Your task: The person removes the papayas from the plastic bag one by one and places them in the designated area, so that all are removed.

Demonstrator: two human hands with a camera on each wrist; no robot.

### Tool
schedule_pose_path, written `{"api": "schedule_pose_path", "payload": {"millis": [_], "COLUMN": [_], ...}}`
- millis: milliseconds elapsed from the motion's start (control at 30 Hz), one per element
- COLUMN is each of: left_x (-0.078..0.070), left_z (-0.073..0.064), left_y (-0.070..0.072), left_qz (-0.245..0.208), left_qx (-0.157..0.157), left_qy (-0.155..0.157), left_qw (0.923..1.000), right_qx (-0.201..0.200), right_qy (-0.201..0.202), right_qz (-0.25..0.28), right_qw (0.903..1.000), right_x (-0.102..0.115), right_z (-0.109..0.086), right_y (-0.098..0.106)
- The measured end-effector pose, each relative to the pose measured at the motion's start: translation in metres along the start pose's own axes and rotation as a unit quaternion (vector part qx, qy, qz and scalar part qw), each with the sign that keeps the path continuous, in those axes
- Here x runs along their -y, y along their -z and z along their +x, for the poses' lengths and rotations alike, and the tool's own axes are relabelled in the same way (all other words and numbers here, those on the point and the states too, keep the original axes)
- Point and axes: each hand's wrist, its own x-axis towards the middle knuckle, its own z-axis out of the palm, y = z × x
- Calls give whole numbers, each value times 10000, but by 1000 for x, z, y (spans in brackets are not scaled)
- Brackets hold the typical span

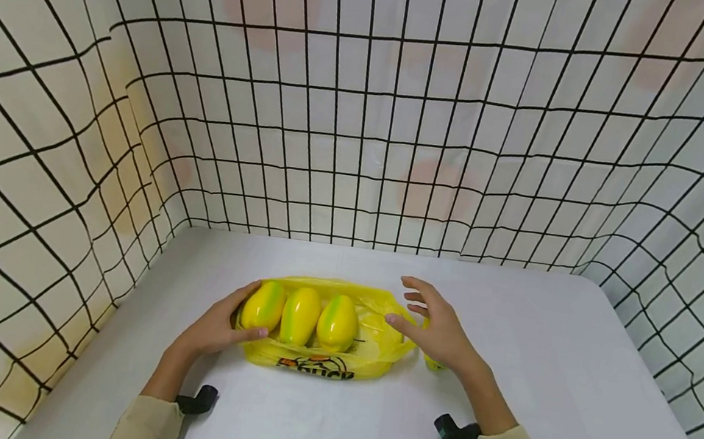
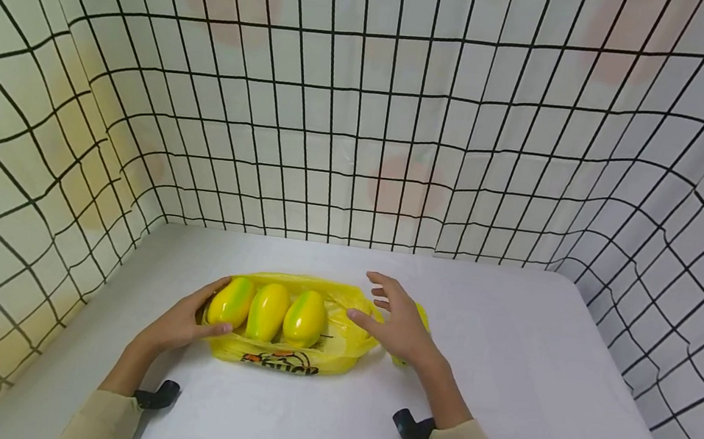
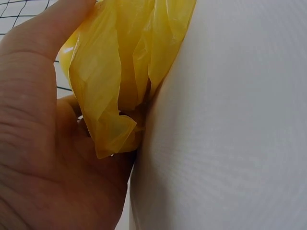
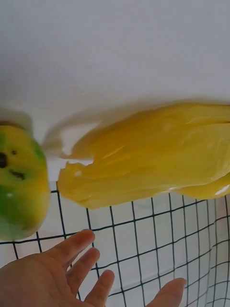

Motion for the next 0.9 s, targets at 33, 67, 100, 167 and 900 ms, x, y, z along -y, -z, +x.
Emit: {"api": "schedule_pose_path", "payload": {"millis": [33, 67, 100, 167, 900], "left_x": [0, 0, 0, 0, 2], "left_z": [0, 0, 0, 0, 0], "left_y": [0, 0, 0, 0, 0], "left_qz": [-8, -16, -27, -55, -55], "left_qx": [-1, 0, 6, 18, 94], "left_qy": [1, 2, 8, 19, 116], "left_qw": [10000, 10000, 10000, 10000, 9999], "right_qx": [25, 54, 82, 145, 550], "right_qy": [-31, -65, -89, -149, -588], "right_qz": [40, 62, 55, 18, 113], "right_qw": [10000, 9999, 9999, 9998, 9967], "right_x": [1, 2, 2, 2, 10], "right_z": [1, 1, 2, 4, 17], "right_y": [-2, -4, -6, -11, -51]}}
